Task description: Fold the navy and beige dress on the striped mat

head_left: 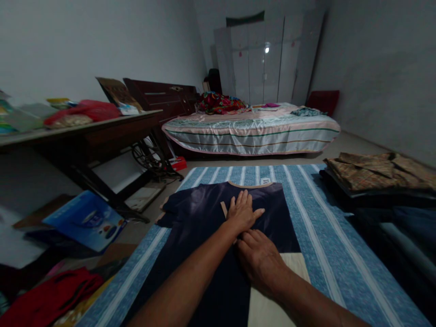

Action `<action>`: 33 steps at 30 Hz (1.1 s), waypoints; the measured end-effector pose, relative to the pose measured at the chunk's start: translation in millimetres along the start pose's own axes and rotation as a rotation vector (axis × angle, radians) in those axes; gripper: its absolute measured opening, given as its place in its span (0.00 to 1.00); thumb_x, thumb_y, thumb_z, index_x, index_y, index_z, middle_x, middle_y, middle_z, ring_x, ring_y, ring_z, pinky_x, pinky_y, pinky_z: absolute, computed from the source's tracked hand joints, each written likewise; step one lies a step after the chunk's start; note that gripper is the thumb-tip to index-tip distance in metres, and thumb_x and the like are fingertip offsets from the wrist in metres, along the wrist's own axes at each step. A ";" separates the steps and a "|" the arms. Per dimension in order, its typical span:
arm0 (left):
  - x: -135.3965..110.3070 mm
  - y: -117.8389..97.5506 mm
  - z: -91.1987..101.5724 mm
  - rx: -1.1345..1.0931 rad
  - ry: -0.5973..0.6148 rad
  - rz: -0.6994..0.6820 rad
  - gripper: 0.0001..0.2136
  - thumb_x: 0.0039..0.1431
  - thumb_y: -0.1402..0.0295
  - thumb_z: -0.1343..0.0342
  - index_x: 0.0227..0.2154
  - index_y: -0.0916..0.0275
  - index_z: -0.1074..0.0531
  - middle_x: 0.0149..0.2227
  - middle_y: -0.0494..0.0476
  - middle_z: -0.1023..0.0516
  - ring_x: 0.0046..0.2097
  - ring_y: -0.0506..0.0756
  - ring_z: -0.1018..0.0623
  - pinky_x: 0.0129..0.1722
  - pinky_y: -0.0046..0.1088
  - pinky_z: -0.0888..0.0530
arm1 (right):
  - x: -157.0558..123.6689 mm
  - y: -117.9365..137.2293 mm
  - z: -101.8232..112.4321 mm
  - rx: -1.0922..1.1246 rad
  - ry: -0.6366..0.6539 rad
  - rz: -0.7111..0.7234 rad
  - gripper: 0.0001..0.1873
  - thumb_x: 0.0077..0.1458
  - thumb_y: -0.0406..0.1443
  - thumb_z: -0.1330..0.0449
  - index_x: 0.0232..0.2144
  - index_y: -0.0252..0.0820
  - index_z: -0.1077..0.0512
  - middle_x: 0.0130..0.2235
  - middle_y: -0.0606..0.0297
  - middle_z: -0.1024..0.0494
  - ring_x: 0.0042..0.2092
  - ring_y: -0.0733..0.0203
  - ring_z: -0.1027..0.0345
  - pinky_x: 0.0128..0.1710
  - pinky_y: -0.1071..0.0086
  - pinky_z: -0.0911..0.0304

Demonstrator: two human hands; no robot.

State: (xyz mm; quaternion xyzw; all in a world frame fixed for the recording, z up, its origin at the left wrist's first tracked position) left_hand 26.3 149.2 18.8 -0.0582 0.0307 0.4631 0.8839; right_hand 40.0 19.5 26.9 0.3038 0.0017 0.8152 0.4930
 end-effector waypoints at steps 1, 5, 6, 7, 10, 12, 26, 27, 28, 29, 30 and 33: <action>-0.9 0.8 -1.9 -0.022 0.038 0.008 0.39 0.60 0.43 0.71 0.64 0.70 0.54 0.67 0.64 0.61 0.67 0.59 0.61 0.63 0.46 0.57 | 0.0 -0.3 -0.4 -0.003 0.001 0.003 0.11 0.56 0.28 0.48 0.42 0.38 0.31 0.39 0.57 0.28 0.43 0.55 0.38 0.44 0.61 0.41; -0.9 2.2 -4.0 -0.033 0.085 0.019 0.40 0.59 0.41 0.72 0.64 0.69 0.56 0.67 0.64 0.63 0.67 0.60 0.62 0.63 0.48 0.58 | -0.1 -0.6 0.2 -0.012 -0.002 0.002 0.11 0.57 0.28 0.48 0.42 0.37 0.32 0.40 0.56 0.28 0.44 0.54 0.38 0.45 0.60 0.41; -0.4 2.1 -3.9 -0.032 0.087 0.019 0.40 0.59 0.41 0.72 0.64 0.69 0.56 0.67 0.64 0.63 0.67 0.60 0.62 0.63 0.47 0.58 | -0.3 -0.4 0.4 -0.012 -0.005 0.000 0.11 0.57 0.27 0.48 0.42 0.37 0.31 0.39 0.57 0.28 0.44 0.54 0.38 0.45 0.60 0.41; 0.0 1.9 -3.8 -0.034 0.087 0.018 0.40 0.59 0.41 0.72 0.64 0.70 0.56 0.67 0.64 0.62 0.67 0.60 0.62 0.63 0.47 0.58 | -0.4 -0.2 0.5 -0.011 -0.006 0.000 0.11 0.57 0.27 0.48 0.42 0.37 0.31 0.39 0.57 0.28 0.44 0.55 0.38 0.45 0.60 0.41; -0.1 2.7 -2.3 -0.043 0.074 0.006 0.40 0.59 0.41 0.71 0.64 0.70 0.55 0.67 0.64 0.61 0.67 0.60 0.61 0.63 0.47 0.57 | -0.9 0.2 0.2 -0.021 -0.011 0.001 0.10 0.57 0.27 0.48 0.41 0.37 0.31 0.38 0.57 0.28 0.43 0.54 0.38 0.45 0.60 0.41; -1.9 6.7 -0.6 -0.033 0.049 0.018 0.40 0.59 0.42 0.70 0.64 0.69 0.53 0.67 0.64 0.60 0.67 0.60 0.60 0.63 0.47 0.56 | -1.0 0.2 -0.6 -0.025 -0.005 0.000 0.10 0.56 0.28 0.48 0.41 0.37 0.31 0.38 0.57 0.28 0.43 0.54 0.38 0.45 0.60 0.41; -17.3 28.3 1.1 -0.031 0.075 0.170 0.41 0.59 0.42 0.68 0.64 0.72 0.57 0.67 0.64 0.62 0.67 0.61 0.61 0.63 0.46 0.57 | -1.8 1.7 0.2 -0.019 0.001 0.008 0.08 0.57 0.28 0.48 0.38 0.38 0.31 0.38 0.56 0.28 0.46 0.54 0.37 0.47 0.59 0.41; -16.4 27.0 3.0 -0.026 0.076 0.180 0.41 0.59 0.42 0.68 0.64 0.72 0.56 0.67 0.64 0.62 0.67 0.61 0.61 0.63 0.46 0.57 | -1.8 1.6 -0.4 -0.020 -0.001 0.010 0.09 0.57 0.28 0.48 0.38 0.38 0.31 0.38 0.56 0.28 0.46 0.53 0.37 0.47 0.59 0.41; -15.0 24.8 5.1 -0.018 0.068 0.187 0.41 0.59 0.43 0.68 0.64 0.72 0.56 0.67 0.65 0.62 0.67 0.61 0.61 0.63 0.46 0.58 | -1.7 1.4 -1.1 -0.022 -0.003 0.010 0.09 0.57 0.27 0.48 0.38 0.38 0.31 0.38 0.56 0.28 0.46 0.53 0.37 0.47 0.59 0.41; -13.0 21.7 7.2 -0.012 0.051 0.186 0.41 0.59 0.43 0.68 0.64 0.72 0.55 0.67 0.65 0.62 0.67 0.61 0.61 0.63 0.46 0.58 | -1.7 1.1 -1.7 -0.021 -0.004 0.009 0.09 0.57 0.27 0.48 0.39 0.38 0.31 0.38 0.56 0.28 0.45 0.53 0.37 0.47 0.59 0.41; -10.4 17.6 8.5 -0.012 0.035 0.175 0.41 0.59 0.43 0.69 0.64 0.72 0.55 0.67 0.65 0.62 0.67 0.61 0.61 0.63 0.46 0.59 | -1.8 1.0 -2.3 -0.019 -0.004 0.008 0.09 0.57 0.27 0.48 0.39 0.38 0.31 0.39 0.56 0.28 0.45 0.53 0.37 0.47 0.59 0.41; -1.5 4.6 4.5 -0.041 0.047 0.111 0.41 0.59 0.42 0.69 0.64 0.71 0.56 0.67 0.63 0.64 0.67 0.60 0.62 0.63 0.45 0.59 | -2.5 0.6 -2.4 -0.007 -0.003 -0.002 0.11 0.57 0.27 0.48 0.41 0.38 0.31 0.40 0.57 0.28 0.44 0.54 0.37 0.46 0.60 0.40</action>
Point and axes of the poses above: each hand's wrist, its own x-axis towards the middle knuckle, its own z-axis out of the back of the hand, y = z × x, the point moved 5 cm from there along x, towards the middle knuckle
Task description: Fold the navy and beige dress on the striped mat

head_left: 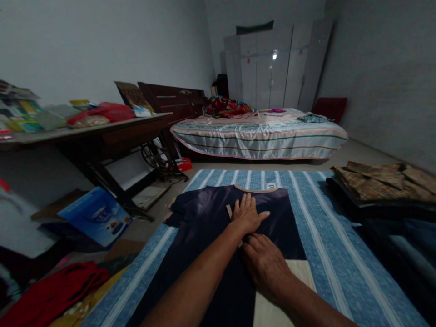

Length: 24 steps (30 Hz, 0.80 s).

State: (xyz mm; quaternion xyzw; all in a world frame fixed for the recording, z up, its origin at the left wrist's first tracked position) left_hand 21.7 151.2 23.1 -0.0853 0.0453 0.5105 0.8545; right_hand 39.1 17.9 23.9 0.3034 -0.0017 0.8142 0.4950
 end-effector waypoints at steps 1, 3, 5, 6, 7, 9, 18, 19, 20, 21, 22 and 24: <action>2.5 -2.9 -3.4 -0.010 0.017 -0.013 0.41 0.58 0.42 0.69 0.64 0.72 0.56 0.67 0.63 0.64 0.67 0.60 0.63 0.63 0.45 0.59 | -0.2 0.2 0.5 0.005 0.000 0.000 0.11 0.57 0.27 0.48 0.42 0.39 0.31 0.41 0.57 0.28 0.44 0.54 0.37 0.46 0.60 0.41; 6.5 -5.1 -9.7 -0.019 0.027 -0.021 0.42 0.58 0.41 0.69 0.64 0.72 0.57 0.67 0.64 0.64 0.67 0.60 0.63 0.63 0.46 0.60 | -0.3 0.5 1.8 0.012 -0.002 -0.002 0.11 0.56 0.27 0.48 0.42 0.39 0.31 0.42 0.57 0.28 0.44 0.54 0.37 0.47 0.59 0.41; 8.5 -4.3 -13.7 -0.023 0.009 -0.026 0.42 0.58 0.40 0.70 0.64 0.72 0.57 0.67 0.64 0.64 0.67 0.60 0.63 0.63 0.46 0.60 | 0.0 0.9 2.7 0.015 0.007 -0.007 0.11 0.56 0.27 0.47 0.41 0.39 0.31 0.42 0.57 0.28 0.44 0.54 0.38 0.47 0.59 0.41; 8.9 -3.6 -14.9 -0.024 0.003 -0.030 0.43 0.57 0.40 0.70 0.64 0.72 0.57 0.67 0.64 0.64 0.67 0.60 0.63 0.63 0.46 0.60 | 0.3 1.0 3.0 0.015 0.011 -0.012 0.10 0.56 0.27 0.47 0.41 0.39 0.31 0.41 0.56 0.28 0.44 0.54 0.38 0.46 0.59 0.41; 8.9 -2.9 -15.5 -0.024 -0.001 -0.033 0.43 0.57 0.40 0.70 0.64 0.71 0.57 0.67 0.64 0.64 0.67 0.60 0.63 0.63 0.47 0.60 | 0.6 1.1 3.3 0.015 0.013 -0.017 0.10 0.56 0.27 0.47 0.40 0.39 0.31 0.41 0.57 0.28 0.44 0.54 0.37 0.46 0.60 0.41; 8.9 -2.2 -15.2 -0.026 0.000 -0.032 0.43 0.57 0.40 0.69 0.64 0.71 0.57 0.67 0.64 0.63 0.67 0.60 0.63 0.63 0.47 0.59 | 0.8 1.6 3.5 0.017 0.013 -0.019 0.10 0.56 0.27 0.47 0.40 0.39 0.30 0.40 0.57 0.28 0.43 0.54 0.37 0.45 0.60 0.40; 25.5 -5.3 -9.4 -0.035 -0.099 0.102 0.39 0.60 0.44 0.71 0.64 0.72 0.53 0.67 0.65 0.59 0.67 0.61 0.59 0.63 0.46 0.58 | -1.2 -0.6 -0.7 0.008 0.034 -0.021 0.16 0.57 0.28 0.48 0.47 0.39 0.32 0.45 0.55 0.28 0.49 0.52 0.38 0.50 0.56 0.42; 26.9 -5.5 -10.8 -0.035 -0.088 0.108 0.39 0.60 0.44 0.70 0.64 0.72 0.53 0.67 0.65 0.59 0.67 0.61 0.59 0.63 0.46 0.58 | -0.9 -0.7 -0.5 0.014 0.036 -0.022 0.16 0.56 0.28 0.48 0.47 0.39 0.32 0.45 0.55 0.28 0.48 0.52 0.38 0.50 0.57 0.41; 27.6 -5.6 -11.8 -0.036 -0.080 0.110 0.39 0.60 0.44 0.69 0.64 0.72 0.53 0.67 0.65 0.60 0.67 0.61 0.60 0.63 0.46 0.58 | -0.6 -0.6 -0.2 0.019 0.039 -0.023 0.16 0.56 0.27 0.48 0.47 0.39 0.32 0.44 0.56 0.28 0.48 0.52 0.37 0.50 0.57 0.41; 27.9 -5.7 -12.4 -0.038 -0.074 0.111 0.39 0.59 0.44 0.69 0.64 0.71 0.54 0.67 0.64 0.60 0.67 0.61 0.60 0.63 0.46 0.58 | -0.3 -0.4 0.1 0.022 0.044 -0.024 0.15 0.56 0.27 0.48 0.46 0.39 0.32 0.44 0.56 0.28 0.48 0.52 0.37 0.50 0.57 0.41; 27.7 -5.9 -12.6 -0.040 -0.071 0.110 0.39 0.59 0.44 0.68 0.64 0.71 0.54 0.67 0.64 0.60 0.67 0.60 0.60 0.63 0.46 0.58 | 0.0 -0.2 0.3 0.023 0.048 -0.027 0.15 0.56 0.27 0.48 0.46 0.39 0.31 0.44 0.56 0.28 0.48 0.52 0.37 0.50 0.57 0.41; 27.0 -6.0 -12.0 -0.045 -0.071 0.113 0.39 0.59 0.44 0.68 0.64 0.71 0.54 0.67 0.64 0.60 0.67 0.60 0.60 0.63 0.46 0.57 | 0.1 -0.1 0.6 0.019 0.049 -0.032 0.15 0.56 0.27 0.48 0.46 0.39 0.31 0.44 0.56 0.28 0.48 0.52 0.37 0.50 0.57 0.41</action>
Point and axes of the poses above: each hand's wrist, its own x-axis towards the middle knuckle, its own z-axis out of the back of the hand, y = z × x, the point moved 5 cm from there along x, towards the middle knuckle
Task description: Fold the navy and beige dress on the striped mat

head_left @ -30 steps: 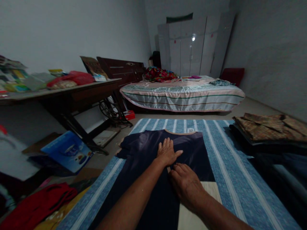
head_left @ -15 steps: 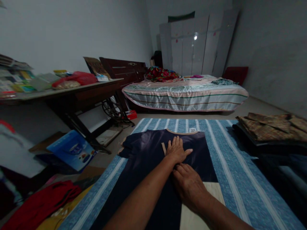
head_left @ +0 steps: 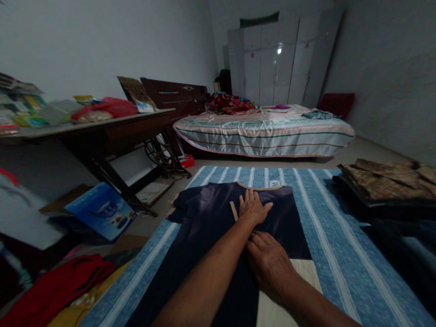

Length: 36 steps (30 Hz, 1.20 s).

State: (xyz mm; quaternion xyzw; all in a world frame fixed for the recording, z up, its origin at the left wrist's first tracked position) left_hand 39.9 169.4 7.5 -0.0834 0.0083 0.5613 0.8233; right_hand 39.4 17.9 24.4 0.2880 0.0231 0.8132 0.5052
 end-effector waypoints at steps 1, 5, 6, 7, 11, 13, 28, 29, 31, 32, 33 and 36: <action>-0.2 0.0 0.8 -0.002 -0.005 0.006 0.39 0.59 0.44 0.68 0.64 0.71 0.54 0.67 0.64 0.60 0.67 0.61 0.60 0.63 0.46 0.57 | -0.1 0.0 0.0 -0.002 -0.003 0.000 0.15 0.56 0.27 0.47 0.46 0.39 0.31 0.44 0.55 0.28 0.48 0.52 0.37 0.50 0.58 0.41; 2.1 -1.7 5.3 -0.007 -0.057 0.015 0.39 0.59 0.45 0.66 0.64 0.71 0.55 0.67 0.63 0.64 0.67 0.60 0.61 0.63 0.45 0.57 | -0.8 0.0 -0.1 -0.010 -0.019 0.020 0.14 0.56 0.28 0.47 0.45 0.39 0.31 0.43 0.55 0.27 0.48 0.53 0.37 0.49 0.58 0.41; 3.2 -2.5 5.6 -0.013 -0.058 0.011 0.39 0.59 0.44 0.66 0.64 0.71 0.56 0.67 0.63 0.65 0.67 0.60 0.62 0.63 0.45 0.58 | -0.9 -0.2 0.2 -0.013 -0.024 0.021 0.13 0.56 0.28 0.47 0.44 0.39 0.31 0.42 0.56 0.27 0.48 0.53 0.37 0.49 0.58 0.41; 4.3 -3.0 5.5 -0.020 -0.052 0.009 0.40 0.59 0.44 0.66 0.64 0.71 0.56 0.67 0.64 0.65 0.67 0.60 0.62 0.63 0.45 0.58 | -1.0 -0.4 0.4 -0.016 -0.026 0.022 0.13 0.56 0.27 0.47 0.44 0.39 0.31 0.42 0.56 0.27 0.47 0.53 0.37 0.49 0.58 0.40; 6.8 -3.1 3.2 -0.045 -0.013 0.017 0.41 0.58 0.43 0.67 0.64 0.72 0.56 0.67 0.65 0.64 0.67 0.61 0.63 0.63 0.46 0.59 | -1.2 0.1 1.9 -0.028 -0.048 0.040 0.13 0.55 0.28 0.46 0.43 0.40 0.30 0.41 0.56 0.27 0.46 0.53 0.36 0.47 0.59 0.39; 7.0 -2.9 2.4 -0.043 -0.008 0.016 0.41 0.58 0.43 0.67 0.64 0.73 0.56 0.67 0.65 0.64 0.67 0.61 0.63 0.63 0.46 0.59 | -1.3 0.5 2.6 -0.025 -0.066 0.051 0.14 0.55 0.28 0.46 0.44 0.41 0.31 0.40 0.56 0.27 0.46 0.53 0.36 0.47 0.59 0.39; 19.8 3.7 -2.7 -0.043 -0.024 0.097 0.42 0.57 0.43 0.69 0.64 0.73 0.57 0.67 0.65 0.64 0.67 0.61 0.64 0.63 0.46 0.61 | -0.9 1.0 3.1 -0.016 -0.056 0.042 0.12 0.56 0.28 0.47 0.42 0.41 0.30 0.40 0.57 0.27 0.46 0.53 0.36 0.47 0.59 0.40; 19.5 3.7 -2.7 -0.044 -0.021 0.097 0.42 0.57 0.43 0.69 0.64 0.74 0.57 0.67 0.65 0.64 0.67 0.61 0.64 0.63 0.46 0.60 | -0.7 1.5 3.8 -0.018 -0.060 0.045 0.12 0.56 0.28 0.47 0.42 0.41 0.30 0.39 0.57 0.27 0.46 0.53 0.36 0.47 0.59 0.40; 19.0 3.5 -1.7 -0.047 -0.021 0.099 0.42 0.57 0.43 0.69 0.64 0.74 0.57 0.67 0.65 0.64 0.67 0.61 0.64 0.63 0.47 0.60 | -0.5 2.2 4.5 -0.026 -0.060 0.048 0.12 0.56 0.28 0.47 0.42 0.41 0.30 0.39 0.57 0.27 0.46 0.53 0.36 0.47 0.59 0.39; 19.0 3.4 -0.9 -0.046 -0.024 0.100 0.42 0.57 0.43 0.68 0.64 0.73 0.56 0.67 0.65 0.64 0.67 0.62 0.63 0.63 0.47 0.60 | -0.5 2.2 4.5 -0.031 -0.060 0.046 0.12 0.56 0.28 0.47 0.42 0.41 0.30 0.39 0.57 0.27 0.46 0.53 0.36 0.47 0.59 0.40; 19.3 3.0 0.2 -0.042 -0.031 0.099 0.41 0.57 0.43 0.68 0.64 0.73 0.56 0.67 0.65 0.63 0.67 0.62 0.63 0.63 0.47 0.60 | -0.6 1.9 4.3 -0.036 -0.060 0.044 0.12 0.56 0.28 0.47 0.43 0.41 0.31 0.40 0.56 0.27 0.46 0.53 0.36 0.47 0.59 0.40; 22.1 1.2 4.3 -0.018 -0.072 0.081 0.41 0.57 0.42 0.67 0.64 0.71 0.55 0.67 0.64 0.64 0.67 0.62 0.63 0.63 0.47 0.60 | -1.2 0.5 2.7 -0.044 -0.066 0.041 0.13 0.55 0.28 0.46 0.44 0.40 0.31 0.41 0.55 0.27 0.47 0.52 0.36 0.48 0.58 0.40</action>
Point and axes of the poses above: each hand's wrist, its own x-axis towards the middle knuckle, its own z-axis out of the back of the hand, y = z × x, the point moved 5 cm from there along x, towards the middle knuckle
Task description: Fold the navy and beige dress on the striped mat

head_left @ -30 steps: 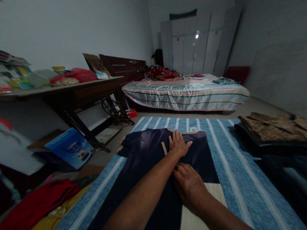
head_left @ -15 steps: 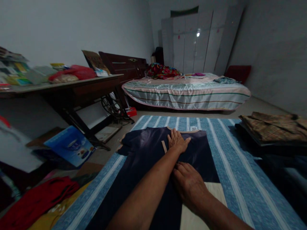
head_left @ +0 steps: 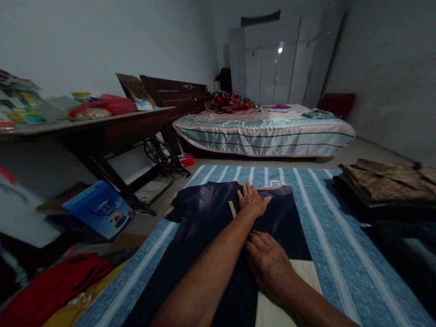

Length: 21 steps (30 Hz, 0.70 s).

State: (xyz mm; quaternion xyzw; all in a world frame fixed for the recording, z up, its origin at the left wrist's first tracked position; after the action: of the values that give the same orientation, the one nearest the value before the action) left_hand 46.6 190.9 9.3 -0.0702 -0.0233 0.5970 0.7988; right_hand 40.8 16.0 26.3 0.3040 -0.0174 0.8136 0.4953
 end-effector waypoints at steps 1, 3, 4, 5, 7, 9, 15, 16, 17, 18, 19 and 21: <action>1.4 -0.4 0.8 0.005 -0.007 -0.001 0.41 0.56 0.42 0.66 0.64 0.70 0.55 0.67 0.64 0.64 0.67 0.62 0.64 0.63 0.47 0.60 | -0.3 -0.6 -0.7 0.000 0.001 -0.001 0.13 0.55 0.28 0.46 0.44 0.40 0.31 0.41 0.55 0.27 0.47 0.52 0.36 0.48 0.58 0.40; 4.1 -0.3 0.7 0.000 0.008 0.011 0.42 0.56 0.41 0.66 0.64 0.70 0.56 0.67 0.64 0.65 0.67 0.63 0.64 0.63 0.47 0.60 | -0.6 -1.6 -2.1 0.003 0.012 -0.002 0.13 0.55 0.28 0.46 0.44 0.40 0.31 0.41 0.55 0.27 0.47 0.52 0.36 0.49 0.57 0.40; 5.2 -0.1 0.1 -0.007 0.025 0.020 0.43 0.55 0.41 0.66 0.64 0.71 0.56 0.67 0.65 0.65 0.67 0.63 0.64 0.63 0.48 0.60 | -0.7 -2.0 -2.7 0.004 0.022 -0.003 0.13 0.56 0.28 0.47 0.44 0.40 0.31 0.41 0.55 0.27 0.47 0.52 0.36 0.49 0.57 0.40; 6.0 0.2 -0.5 -0.014 0.042 0.027 0.43 0.55 0.41 0.67 0.64 0.72 0.56 0.67 0.65 0.65 0.67 0.63 0.65 0.63 0.48 0.60 | -0.7 -2.3 -3.2 0.003 0.034 -0.006 0.14 0.56 0.28 0.47 0.44 0.40 0.31 0.42 0.55 0.27 0.48 0.52 0.36 0.49 0.57 0.40; 6.7 0.1 -1.2 -0.020 0.059 0.027 0.44 0.55 0.41 0.67 0.64 0.73 0.57 0.67 0.66 0.66 0.67 0.63 0.65 0.63 0.48 0.60 | -1.0 -2.7 -4.1 0.001 0.065 -0.013 0.14 0.56 0.28 0.48 0.45 0.39 0.31 0.42 0.54 0.27 0.49 0.51 0.37 0.50 0.56 0.40; 6.8 0.0 -1.3 -0.021 0.060 0.025 0.44 0.55 0.41 0.67 0.64 0.73 0.56 0.67 0.66 0.66 0.67 0.62 0.66 0.63 0.48 0.61 | -1.5 -2.7 -4.9 -0.002 0.089 -0.020 0.14 0.56 0.27 0.48 0.45 0.38 0.31 0.43 0.53 0.27 0.50 0.50 0.37 0.51 0.54 0.41; 7.0 1.7 -2.2 -0.033 0.048 0.039 0.43 0.55 0.41 0.66 0.64 0.72 0.55 0.67 0.66 0.63 0.67 0.62 0.64 0.63 0.47 0.60 | -2.7 -2.0 -5.0 0.013 0.044 -0.017 0.14 0.55 0.27 0.47 0.44 0.39 0.31 0.44 0.54 0.27 0.50 0.52 0.36 0.51 0.56 0.40; 7.1 2.0 -2.1 -0.030 0.045 0.042 0.43 0.55 0.41 0.66 0.64 0.72 0.55 0.67 0.66 0.63 0.67 0.62 0.63 0.63 0.47 0.60 | -2.6 -2.2 -5.4 0.014 0.043 -0.018 0.14 0.55 0.27 0.47 0.43 0.39 0.31 0.44 0.54 0.27 0.49 0.52 0.36 0.51 0.56 0.40; 7.1 2.2 -1.8 -0.026 0.042 0.044 0.43 0.55 0.41 0.66 0.64 0.72 0.55 0.67 0.65 0.62 0.67 0.62 0.63 0.63 0.47 0.60 | -2.4 -2.5 -5.8 0.016 0.044 -0.021 0.14 0.55 0.27 0.47 0.43 0.39 0.31 0.44 0.54 0.27 0.49 0.51 0.36 0.51 0.56 0.40; 7.1 2.2 -1.3 -0.023 0.042 0.044 0.43 0.55 0.41 0.67 0.64 0.72 0.55 0.67 0.66 0.62 0.67 0.62 0.63 0.63 0.47 0.60 | -2.2 -2.9 -6.2 0.017 0.048 -0.024 0.14 0.55 0.27 0.47 0.43 0.39 0.31 0.44 0.54 0.27 0.49 0.51 0.36 0.51 0.55 0.40; 6.9 2.0 -0.7 -0.020 0.041 0.044 0.43 0.55 0.41 0.67 0.64 0.72 0.55 0.67 0.66 0.62 0.67 0.62 0.63 0.63 0.48 0.60 | -1.9 -3.1 -6.4 0.019 0.053 -0.026 0.13 0.55 0.27 0.47 0.43 0.39 0.31 0.43 0.53 0.27 0.49 0.51 0.36 0.51 0.55 0.40; 6.5 1.3 1.2 -0.018 0.042 0.041 0.43 0.55 0.41 0.67 0.64 0.73 0.54 0.67 0.67 0.61 0.67 0.63 0.62 0.63 0.48 0.60 | -1.3 -3.1 -6.2 0.023 0.061 -0.025 0.13 0.55 0.28 0.47 0.43 0.39 0.31 0.43 0.53 0.27 0.49 0.51 0.36 0.51 0.55 0.40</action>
State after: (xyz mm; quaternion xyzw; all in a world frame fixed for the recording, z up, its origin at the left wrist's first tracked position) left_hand 47.1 197.5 9.9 -0.0902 -0.0104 0.6113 0.7862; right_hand 40.8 18.6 19.7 0.2851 0.0111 0.8163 0.5022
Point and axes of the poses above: each hand's wrist, its own x-axis towards the middle knuckle, its own z-axis out of the back of the hand, y = z × x, the point moved 5 cm from there along x, towards the middle knuckle
